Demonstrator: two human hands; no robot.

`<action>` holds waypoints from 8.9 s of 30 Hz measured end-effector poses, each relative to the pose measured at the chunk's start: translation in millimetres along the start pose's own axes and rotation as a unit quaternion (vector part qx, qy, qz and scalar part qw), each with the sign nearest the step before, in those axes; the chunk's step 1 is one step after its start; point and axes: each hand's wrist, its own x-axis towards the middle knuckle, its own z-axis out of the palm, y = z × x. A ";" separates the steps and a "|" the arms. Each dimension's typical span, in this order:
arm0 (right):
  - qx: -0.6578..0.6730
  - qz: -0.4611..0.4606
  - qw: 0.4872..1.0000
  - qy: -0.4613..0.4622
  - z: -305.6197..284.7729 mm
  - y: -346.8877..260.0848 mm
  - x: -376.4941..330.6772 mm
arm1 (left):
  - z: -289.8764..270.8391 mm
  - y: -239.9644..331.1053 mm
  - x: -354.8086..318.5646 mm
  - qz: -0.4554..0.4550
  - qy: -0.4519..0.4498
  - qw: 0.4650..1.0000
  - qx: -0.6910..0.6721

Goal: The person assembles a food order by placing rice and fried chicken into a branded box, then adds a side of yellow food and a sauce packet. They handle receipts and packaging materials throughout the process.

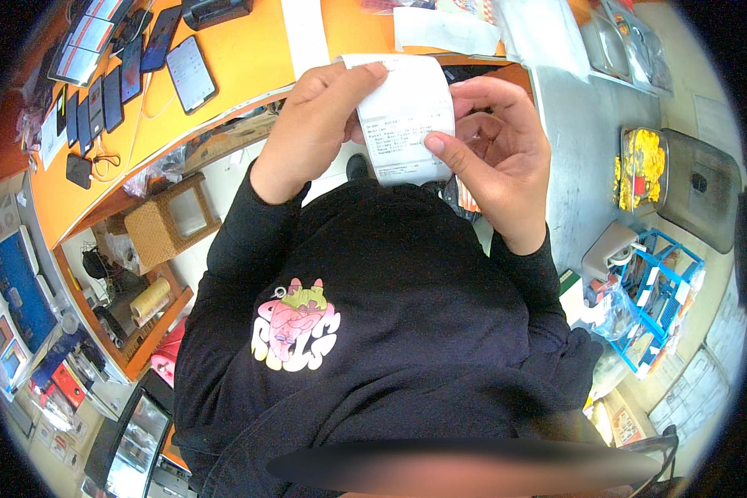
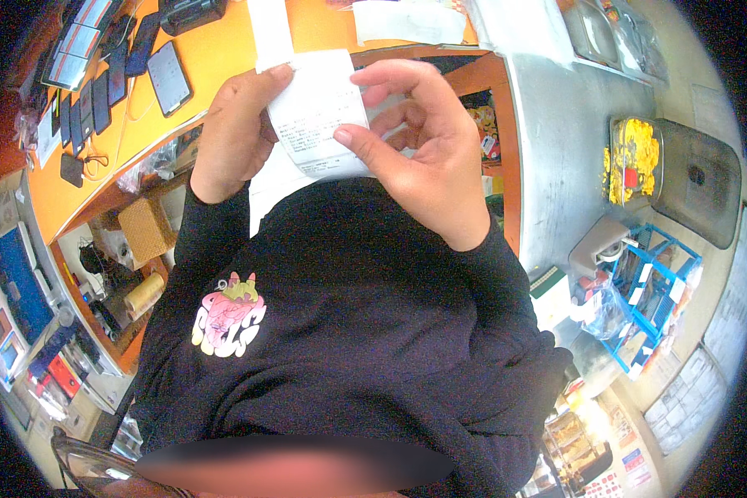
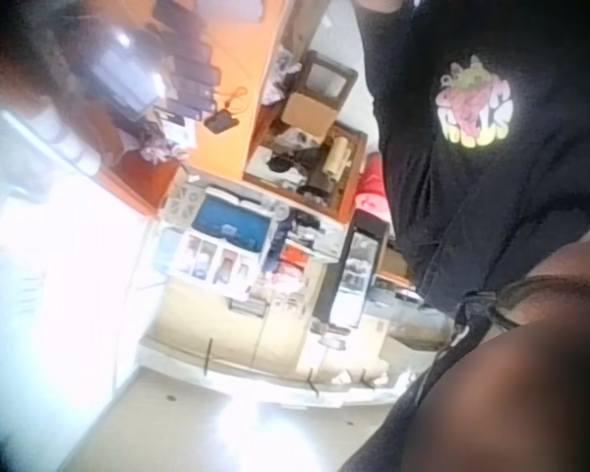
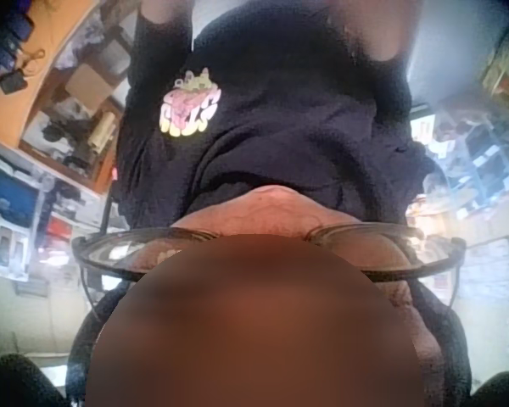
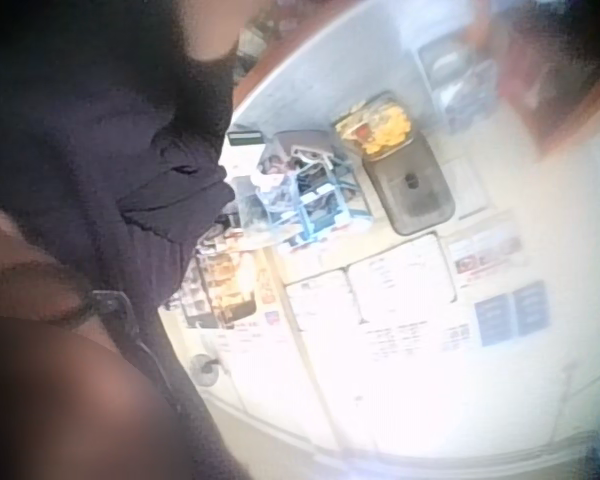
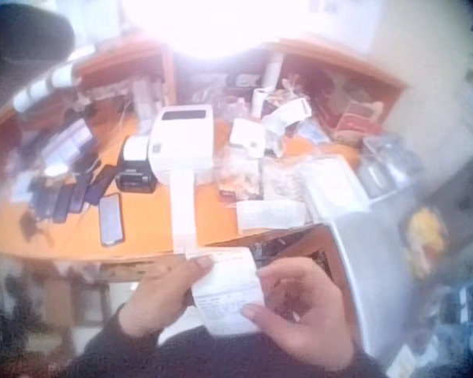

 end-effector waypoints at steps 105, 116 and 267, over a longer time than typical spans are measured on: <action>-0.351 0.165 0.856 0.341 -381.8 95.7 -444.2 | 270.9 -173.0 -43.2 -0.130 -0.012 0.989 0.065; -0.438 0.233 0.799 0.339 -368.2 142.3 -451.2 | 269.8 -182.6 -49.6 -0.105 -0.030 0.975 0.195; -0.128 0.037 0.945 0.300 -340.2 101.2 64.9 | 269.8 -61.6 348.5 0.117 -0.332 0.845 0.402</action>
